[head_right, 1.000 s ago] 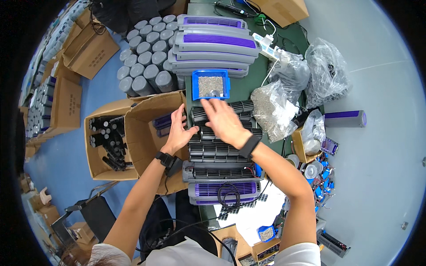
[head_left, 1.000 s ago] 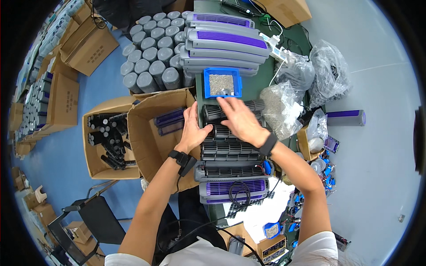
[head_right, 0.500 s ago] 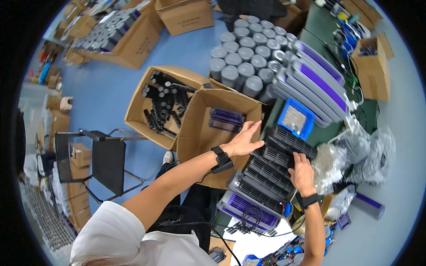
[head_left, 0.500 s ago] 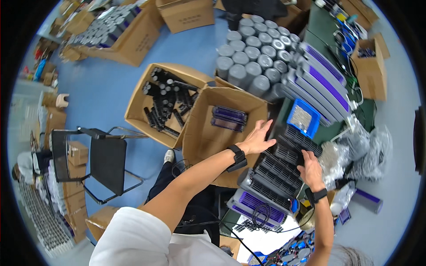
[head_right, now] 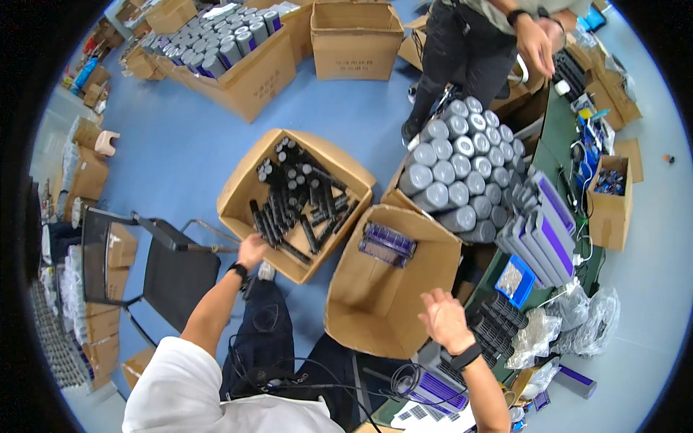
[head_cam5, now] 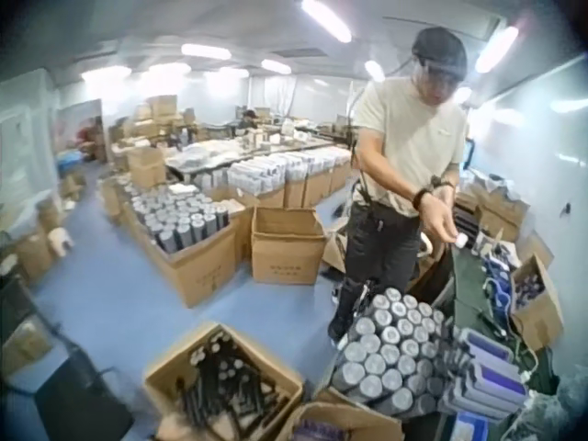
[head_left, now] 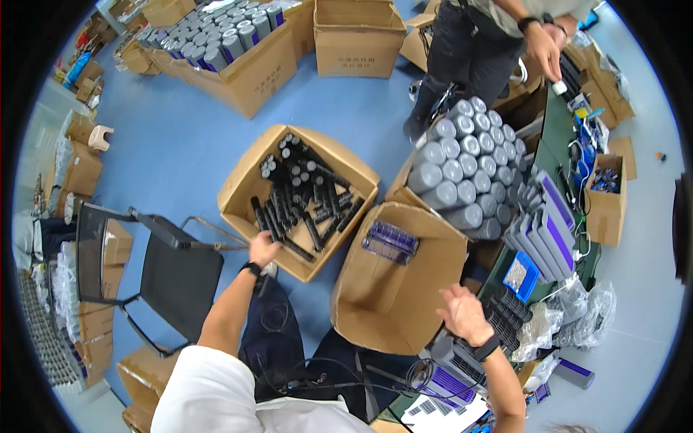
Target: The person assembles a grey and purple electronic device by connecting internal wires and snapping the casing together. They then use a handheld vacuum to clean the exterior of the assembled unit. Finally, the person retrieves multiple black plastic components from a cardboard box and stacks them on the workbench.
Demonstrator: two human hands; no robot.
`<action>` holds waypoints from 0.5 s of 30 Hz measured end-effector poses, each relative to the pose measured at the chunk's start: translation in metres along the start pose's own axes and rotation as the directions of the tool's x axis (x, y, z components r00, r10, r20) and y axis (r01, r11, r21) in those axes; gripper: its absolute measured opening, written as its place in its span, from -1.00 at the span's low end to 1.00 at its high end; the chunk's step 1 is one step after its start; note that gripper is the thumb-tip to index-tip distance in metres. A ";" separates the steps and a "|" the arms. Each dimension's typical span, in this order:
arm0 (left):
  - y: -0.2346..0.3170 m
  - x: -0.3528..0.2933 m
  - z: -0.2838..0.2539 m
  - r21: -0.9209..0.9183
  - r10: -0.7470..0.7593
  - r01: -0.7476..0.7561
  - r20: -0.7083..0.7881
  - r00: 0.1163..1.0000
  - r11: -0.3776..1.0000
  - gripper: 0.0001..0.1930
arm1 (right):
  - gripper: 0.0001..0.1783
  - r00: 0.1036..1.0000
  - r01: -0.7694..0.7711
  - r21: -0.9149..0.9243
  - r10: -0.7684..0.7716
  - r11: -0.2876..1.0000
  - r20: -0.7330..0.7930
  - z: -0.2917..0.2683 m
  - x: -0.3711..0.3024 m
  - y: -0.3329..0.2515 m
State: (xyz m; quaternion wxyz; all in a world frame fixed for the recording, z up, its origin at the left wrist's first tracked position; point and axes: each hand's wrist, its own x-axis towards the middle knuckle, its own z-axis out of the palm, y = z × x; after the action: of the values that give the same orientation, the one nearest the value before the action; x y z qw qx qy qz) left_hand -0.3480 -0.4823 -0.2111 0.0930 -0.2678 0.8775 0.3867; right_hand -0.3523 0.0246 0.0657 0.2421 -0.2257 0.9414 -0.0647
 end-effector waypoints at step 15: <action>-0.202 0.091 -0.309 0.297 0.144 -0.076 -0.214 0.966 0.952 -0.62 | -0.64 0.958 0.284 0.100 -0.286 0.954 0.010 0.034 0.248 -0.248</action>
State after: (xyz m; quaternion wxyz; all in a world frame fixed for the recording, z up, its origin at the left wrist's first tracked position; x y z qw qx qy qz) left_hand -0.3017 -0.8559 -0.1607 0.0055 -0.2455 0.9426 0.2262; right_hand -0.4319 -0.3096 -0.0120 0.2526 -0.3477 0.8917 -0.1419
